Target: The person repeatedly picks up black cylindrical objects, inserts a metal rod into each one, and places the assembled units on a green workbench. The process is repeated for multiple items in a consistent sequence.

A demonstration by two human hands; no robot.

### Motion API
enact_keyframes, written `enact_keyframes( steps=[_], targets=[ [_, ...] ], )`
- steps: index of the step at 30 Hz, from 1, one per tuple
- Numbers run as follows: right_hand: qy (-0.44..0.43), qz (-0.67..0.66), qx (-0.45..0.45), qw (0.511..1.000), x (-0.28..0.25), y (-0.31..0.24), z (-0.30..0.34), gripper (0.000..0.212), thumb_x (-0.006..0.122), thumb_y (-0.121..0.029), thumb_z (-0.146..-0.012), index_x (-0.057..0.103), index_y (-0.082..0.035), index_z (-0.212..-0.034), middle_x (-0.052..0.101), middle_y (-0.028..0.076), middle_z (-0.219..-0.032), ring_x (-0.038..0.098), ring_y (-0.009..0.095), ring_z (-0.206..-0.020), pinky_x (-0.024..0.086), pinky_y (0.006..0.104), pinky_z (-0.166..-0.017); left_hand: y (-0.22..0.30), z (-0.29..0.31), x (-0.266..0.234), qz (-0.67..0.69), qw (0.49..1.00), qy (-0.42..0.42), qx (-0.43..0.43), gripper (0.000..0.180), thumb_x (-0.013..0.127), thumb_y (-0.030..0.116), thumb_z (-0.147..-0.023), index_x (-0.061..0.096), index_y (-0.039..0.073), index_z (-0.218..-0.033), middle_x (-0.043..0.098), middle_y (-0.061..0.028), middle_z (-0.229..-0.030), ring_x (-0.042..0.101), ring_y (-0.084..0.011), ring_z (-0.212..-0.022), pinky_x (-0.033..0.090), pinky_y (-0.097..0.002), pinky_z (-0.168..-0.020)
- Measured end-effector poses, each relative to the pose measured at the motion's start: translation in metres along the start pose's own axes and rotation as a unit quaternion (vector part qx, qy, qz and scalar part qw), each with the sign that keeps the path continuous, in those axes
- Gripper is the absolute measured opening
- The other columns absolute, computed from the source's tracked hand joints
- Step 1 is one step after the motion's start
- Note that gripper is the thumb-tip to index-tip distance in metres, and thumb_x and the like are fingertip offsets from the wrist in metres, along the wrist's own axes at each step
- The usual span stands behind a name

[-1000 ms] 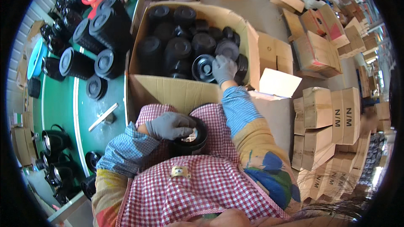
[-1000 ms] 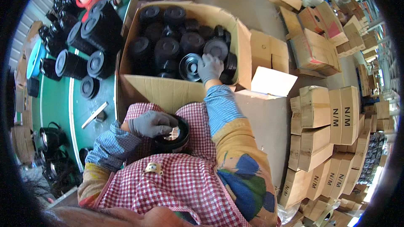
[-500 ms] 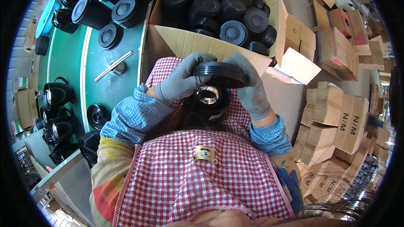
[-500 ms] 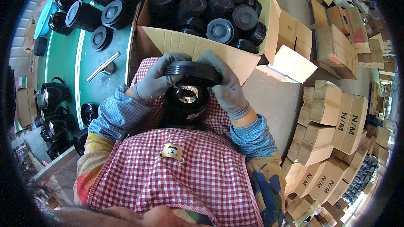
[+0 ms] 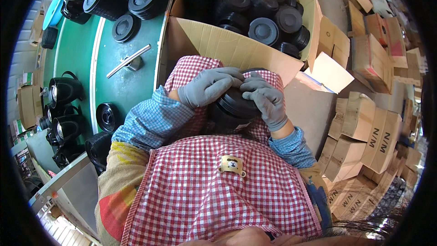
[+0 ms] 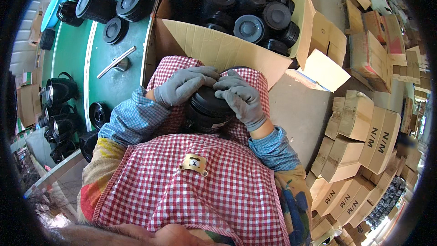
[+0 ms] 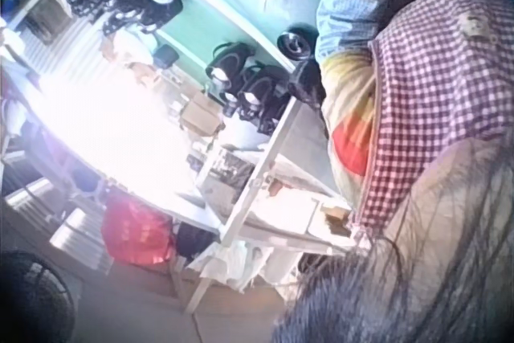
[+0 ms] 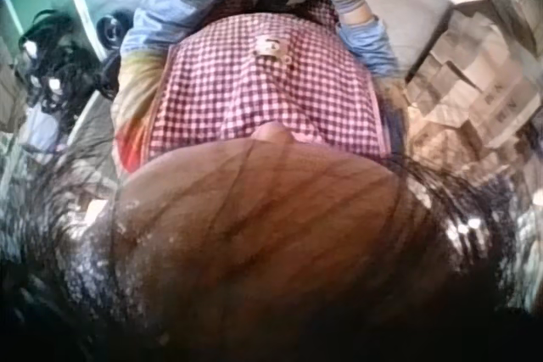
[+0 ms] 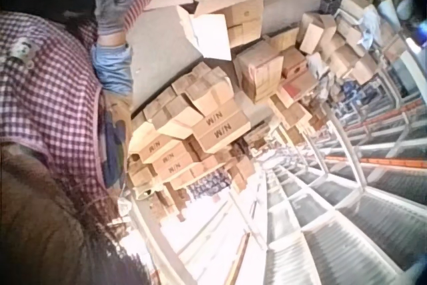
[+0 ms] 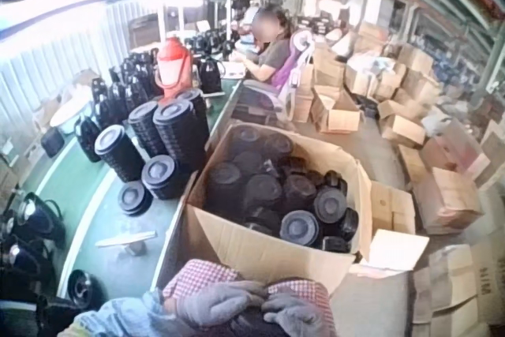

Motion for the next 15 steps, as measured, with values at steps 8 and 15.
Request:
enact_keyframes(
  steps=[8,15],
  targets=[
    [0.031,0.000,-0.008,0.999,-0.005,0.012,-0.014,0.025,0.067,-0.016,-0.097,0.073,-0.004,-0.075,0.075,0.008,-0.100,0.066,0.024,-0.110,0.035,0.0467,-0.116,0.012,0.000,-0.004,-0.360,0.929,-0.085,-0.017,0.044,0.038,0.032,-0.106,0.068,0.007,-0.127,0.060,-0.0154,-0.141,0.046,-0.0419,-0.138,0.028,-0.0552,-0.119],
    [0.016,-0.068,0.052,0.996,0.000,0.023,-0.014,0.025,0.068,-0.015,-0.096,0.072,-0.003,-0.075,0.074,0.009,-0.097,0.066,0.027,-0.110,0.043,0.0444,-0.109,0.022,0.003,-0.006,-0.276,0.953,-0.111,-0.055,0.042,0.052,0.032,-0.104,0.065,0.004,-0.132,0.059,-0.0198,-0.142,0.047,-0.0404,-0.139,0.034,-0.0513,-0.118]
  ],
)
Point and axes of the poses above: each hand's wrist, its own z-axis away from the middle knuckle, its own x-axis out of the palm, y = z × x, the point moved 9 cm from there along -z, towards the middle knuckle
